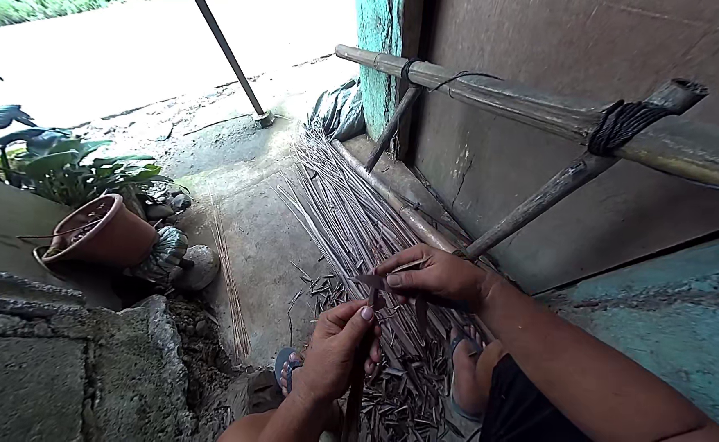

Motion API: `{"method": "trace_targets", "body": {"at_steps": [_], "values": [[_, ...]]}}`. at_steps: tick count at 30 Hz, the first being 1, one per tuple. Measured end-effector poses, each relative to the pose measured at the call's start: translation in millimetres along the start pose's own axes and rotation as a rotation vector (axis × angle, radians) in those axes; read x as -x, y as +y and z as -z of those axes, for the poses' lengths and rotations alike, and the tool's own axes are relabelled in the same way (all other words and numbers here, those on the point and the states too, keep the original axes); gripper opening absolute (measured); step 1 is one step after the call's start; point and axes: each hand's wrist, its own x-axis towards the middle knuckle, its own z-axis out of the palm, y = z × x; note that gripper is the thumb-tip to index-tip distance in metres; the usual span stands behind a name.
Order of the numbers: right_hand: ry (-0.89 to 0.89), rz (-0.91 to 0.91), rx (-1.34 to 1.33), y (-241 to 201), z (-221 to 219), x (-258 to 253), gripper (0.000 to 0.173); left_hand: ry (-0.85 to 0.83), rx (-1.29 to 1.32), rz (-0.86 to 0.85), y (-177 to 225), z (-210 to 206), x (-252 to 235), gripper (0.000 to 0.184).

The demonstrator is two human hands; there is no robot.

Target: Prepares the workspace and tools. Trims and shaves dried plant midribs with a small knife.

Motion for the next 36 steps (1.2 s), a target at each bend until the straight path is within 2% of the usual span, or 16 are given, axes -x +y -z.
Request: {"method": "trace_targets", "body": {"at_steps": [17,22,24,26,28,33,36], "values": [[0.32,0.042,-0.147,-11,22,-10,0.023,0.016,-0.023,0.042,1,-3,1,0.03],[0.5,0.057,-0.188,-13,33,-10,0.026,-0.016,-0.033,0.037,0,-3,4,0.03],[0.422,0.033,-0.153,-14,31,-5,0.029,-0.035,-0.02,0.048,-1,-2,3,0.03],[0.238,0.015,-0.13,-9,22,-3,0.032,-0.045,0.006,0.072,-2,-1,2,0.031],[0.173,0.038,-0.167,-3,13,-6,0.025,-0.044,0.034,0.113,-3,-3,1,0.032],[0.477,0.026,-0.17,-7,24,-18,0.022,0.011,-0.09,0.129,-4,-6,5,0.032],[0.413,-0.014,-0.132,-7,19,-13,0.021,0.078,-0.111,0.119,-2,-7,8,0.03]]}}
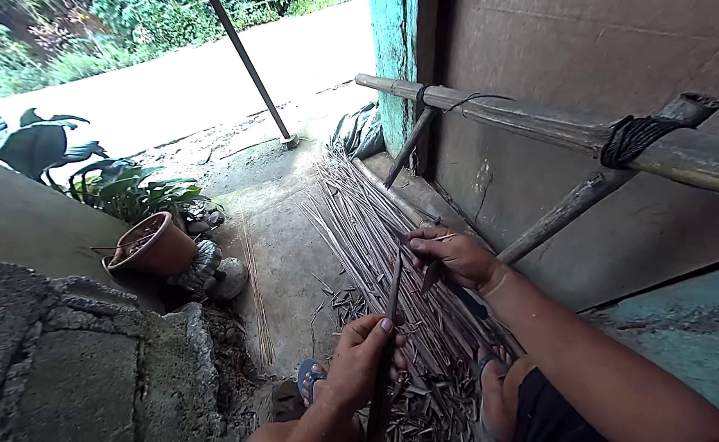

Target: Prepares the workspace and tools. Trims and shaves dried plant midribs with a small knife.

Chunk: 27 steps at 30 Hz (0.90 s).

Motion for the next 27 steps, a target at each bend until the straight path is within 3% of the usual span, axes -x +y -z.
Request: {"method": "trace_targets", "body": {"at_steps": [5,8,18,24,27], "values": [[-0.413,-0.049,0.112,20,-20,16,0.022,0.053,0.022,-0.029,10,1,4,0.03],[-0.502,-0.017,0.099,24,-31,19,0.022,0.014,0.076,-0.031,10,1,5,0.029],[-0.406,0.115,0.176,23,-17,7,0.026,-0.037,0.168,-0.006,17,3,8,0.026],[-0.007,0.233,0.114,12,0,-3,0.019,-0.062,0.138,-0.023,7,1,12,0.026],[-0.033,0.191,0.099,1,1,4,0.019,-0.023,0.125,-0.061,-2,2,8,0.03]]}}
